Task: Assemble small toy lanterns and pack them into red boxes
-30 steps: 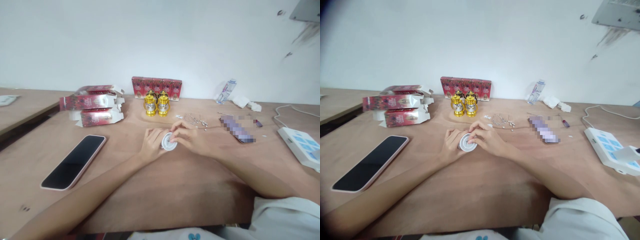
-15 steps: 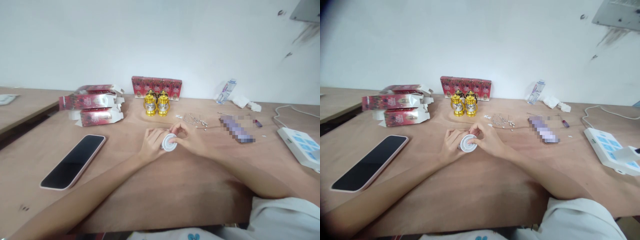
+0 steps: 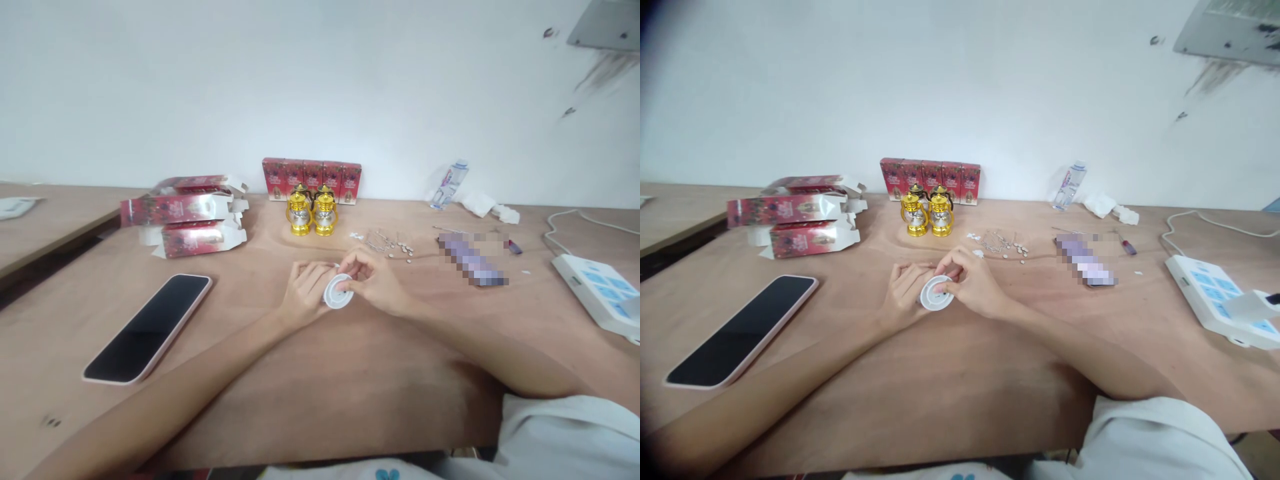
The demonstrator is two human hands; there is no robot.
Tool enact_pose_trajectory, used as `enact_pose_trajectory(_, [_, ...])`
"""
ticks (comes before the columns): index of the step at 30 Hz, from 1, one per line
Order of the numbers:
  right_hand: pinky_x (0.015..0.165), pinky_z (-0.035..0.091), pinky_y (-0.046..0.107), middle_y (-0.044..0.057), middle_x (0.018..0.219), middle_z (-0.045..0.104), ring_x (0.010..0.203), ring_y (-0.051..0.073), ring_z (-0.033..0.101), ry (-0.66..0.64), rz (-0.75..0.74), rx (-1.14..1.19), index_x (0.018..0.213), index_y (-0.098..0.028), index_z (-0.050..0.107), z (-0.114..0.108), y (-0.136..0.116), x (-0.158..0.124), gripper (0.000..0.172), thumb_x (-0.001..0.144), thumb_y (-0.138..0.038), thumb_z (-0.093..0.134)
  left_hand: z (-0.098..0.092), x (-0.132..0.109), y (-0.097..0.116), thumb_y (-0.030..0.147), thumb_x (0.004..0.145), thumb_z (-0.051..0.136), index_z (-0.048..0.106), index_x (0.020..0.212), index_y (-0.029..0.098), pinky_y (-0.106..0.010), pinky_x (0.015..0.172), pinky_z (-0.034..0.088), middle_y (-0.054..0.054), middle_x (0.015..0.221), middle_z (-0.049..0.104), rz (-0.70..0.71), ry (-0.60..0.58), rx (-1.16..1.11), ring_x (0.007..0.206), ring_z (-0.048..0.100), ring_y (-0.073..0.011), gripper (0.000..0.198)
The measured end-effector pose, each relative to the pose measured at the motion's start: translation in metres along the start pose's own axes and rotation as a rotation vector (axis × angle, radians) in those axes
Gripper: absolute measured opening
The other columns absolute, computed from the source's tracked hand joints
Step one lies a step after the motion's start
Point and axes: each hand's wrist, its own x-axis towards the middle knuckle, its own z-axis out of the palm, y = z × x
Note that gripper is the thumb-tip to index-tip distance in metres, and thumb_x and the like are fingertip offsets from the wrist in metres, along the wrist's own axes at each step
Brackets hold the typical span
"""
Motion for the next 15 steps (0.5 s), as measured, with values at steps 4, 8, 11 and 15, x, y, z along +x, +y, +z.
enact_pose_trajectory(4, [0.067, 0.05, 0.027, 0.001, 0.081, 0.056, 0.073, 0.012, 0.056, -0.014, -0.083, -0.059, 0.077, -0.019, 0.061, -0.004, -0.002, 0.002, 0.018, 0.074, -0.034, 0.071, 0.0, 0.0, 0.0, 0.034, 0.085, 0.056, 0.054, 0.103, 0.014, -0.034, 0.076, 0.035, -0.01, 0.092, 0.069, -0.038, -0.007, 0.002, 0.086, 0.063, -0.0206, 0.026])
enact_pose_trajectory(8, [0.078, 0.051, 0.032, 0.004, 0.093, 0.06, 0.083, 0.014, 0.059, -0.172, -0.168, -0.043, 0.09, -0.02, 0.064, -0.014, -0.003, 0.008, 0.02, 0.076, -0.033, 0.07, -0.002, 0.001, 0.001, 0.037, 0.086, 0.054, 0.055, 0.102, 0.016, -0.033, 0.076, 0.035, -0.007, 0.089, 0.069, -0.109, -0.017, -0.002, 0.079, 0.062, -0.0178, 0.027])
enact_pose_trajectory(11, [0.08, 0.051, 0.034, 0.004, 0.097, 0.06, 0.087, 0.016, 0.06, -0.212, -0.234, -0.081, 0.095, -0.022, 0.065, -0.02, -0.004, 0.01, 0.022, 0.076, -0.032, 0.07, -0.003, 0.002, 0.001, 0.038, 0.086, 0.053, 0.054, 0.103, 0.015, -0.033, 0.075, 0.035, -0.006, 0.086, 0.069, -0.103, 0.004, -0.007, 0.076, 0.061, -0.0177, 0.029])
enact_pose_trajectory(15, [0.081, 0.051, 0.034, 0.005, 0.095, 0.061, 0.087, 0.016, 0.06, -0.171, -0.288, -0.168, 0.095, -0.022, 0.065, -0.018, -0.005, 0.008, 0.018, 0.079, -0.03, 0.067, -0.003, 0.002, 0.0, 0.038, 0.086, 0.054, 0.053, 0.105, 0.015, -0.033, 0.076, 0.035, -0.007, 0.088, 0.069, -0.092, 0.02, -0.019, 0.076, 0.062, -0.0177, 0.03])
